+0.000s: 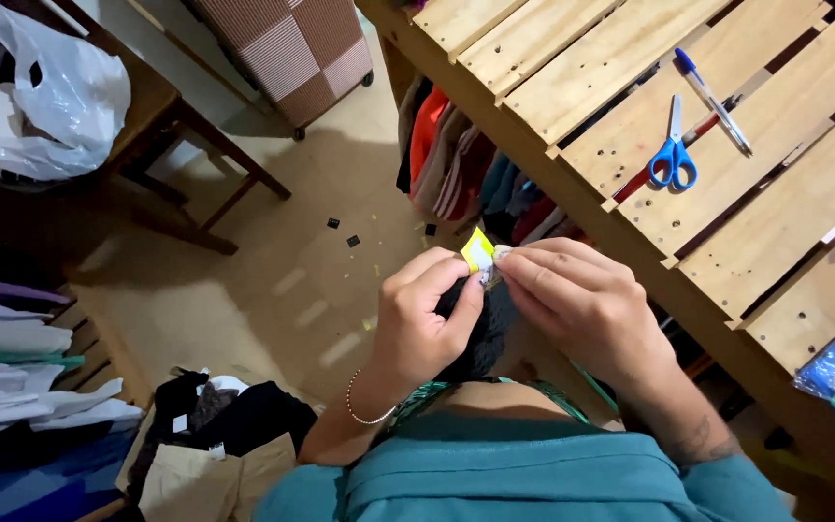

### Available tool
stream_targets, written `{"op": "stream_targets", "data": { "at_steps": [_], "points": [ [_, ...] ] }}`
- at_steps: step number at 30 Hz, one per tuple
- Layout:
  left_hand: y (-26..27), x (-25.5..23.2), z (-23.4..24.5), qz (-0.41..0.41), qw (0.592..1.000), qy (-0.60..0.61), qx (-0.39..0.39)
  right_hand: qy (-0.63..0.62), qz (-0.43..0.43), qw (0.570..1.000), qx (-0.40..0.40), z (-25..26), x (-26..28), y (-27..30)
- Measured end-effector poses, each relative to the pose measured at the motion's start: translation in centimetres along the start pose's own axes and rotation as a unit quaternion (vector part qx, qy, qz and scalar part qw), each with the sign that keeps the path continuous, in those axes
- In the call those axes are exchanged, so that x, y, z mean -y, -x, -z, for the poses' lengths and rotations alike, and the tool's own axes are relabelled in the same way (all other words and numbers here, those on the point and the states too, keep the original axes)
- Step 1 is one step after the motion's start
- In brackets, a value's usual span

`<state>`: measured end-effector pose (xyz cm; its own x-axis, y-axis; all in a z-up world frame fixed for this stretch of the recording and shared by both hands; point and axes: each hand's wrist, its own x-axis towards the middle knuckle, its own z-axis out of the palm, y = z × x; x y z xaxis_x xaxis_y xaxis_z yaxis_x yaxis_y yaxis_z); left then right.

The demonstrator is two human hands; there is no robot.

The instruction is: The person is preparing and attaching price tags to clothing items using scissors and a pen.

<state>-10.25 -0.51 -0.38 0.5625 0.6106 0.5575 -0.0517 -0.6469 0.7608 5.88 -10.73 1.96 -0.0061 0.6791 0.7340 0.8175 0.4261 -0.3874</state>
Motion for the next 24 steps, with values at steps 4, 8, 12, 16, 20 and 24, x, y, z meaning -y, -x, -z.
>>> {"op": "stream_targets", "data": {
  "at_steps": [4, 8, 12, 16, 20, 24],
  "points": [
    [0.2, 0.2, 0.4, -0.006, 1.0, -0.006, -0.006, 0.038, 0.029, 0.999, -0.009, -1.0, 0.1, 0.1],
    [0.5, 0.5, 0.5, -0.004, 1.0, -0.011, -0.017, 0.064, 0.075, 0.995, -0.035, -1.7, -0.2, 0.2],
    [0.5, 0.4, 0.8, -0.006, 1.0, 0.0, -0.018, 0.067, 0.078, 0.994, -0.04, -1.8, -0.7, 0.5],
    [0.8, 0.6, 0.8, -0.004, 1.0, 0.011, -0.02, -0.024, 0.007, 0.999, -0.04, -0.8, 0.1, -0.4],
    [0.8, 0.6, 0.5, -0.007, 1.0, 0.01, -0.014, -0.027, -0.004, 0.999, -0.022, -0.4, 0.7, -0.8],
    [0.6, 0.0, 0.4, 0.006, 1.0, 0.009, -0.007, -0.016, 0.008, 1.0, -0.004, -0.2, 0.4, -0.4]
  ]
}}
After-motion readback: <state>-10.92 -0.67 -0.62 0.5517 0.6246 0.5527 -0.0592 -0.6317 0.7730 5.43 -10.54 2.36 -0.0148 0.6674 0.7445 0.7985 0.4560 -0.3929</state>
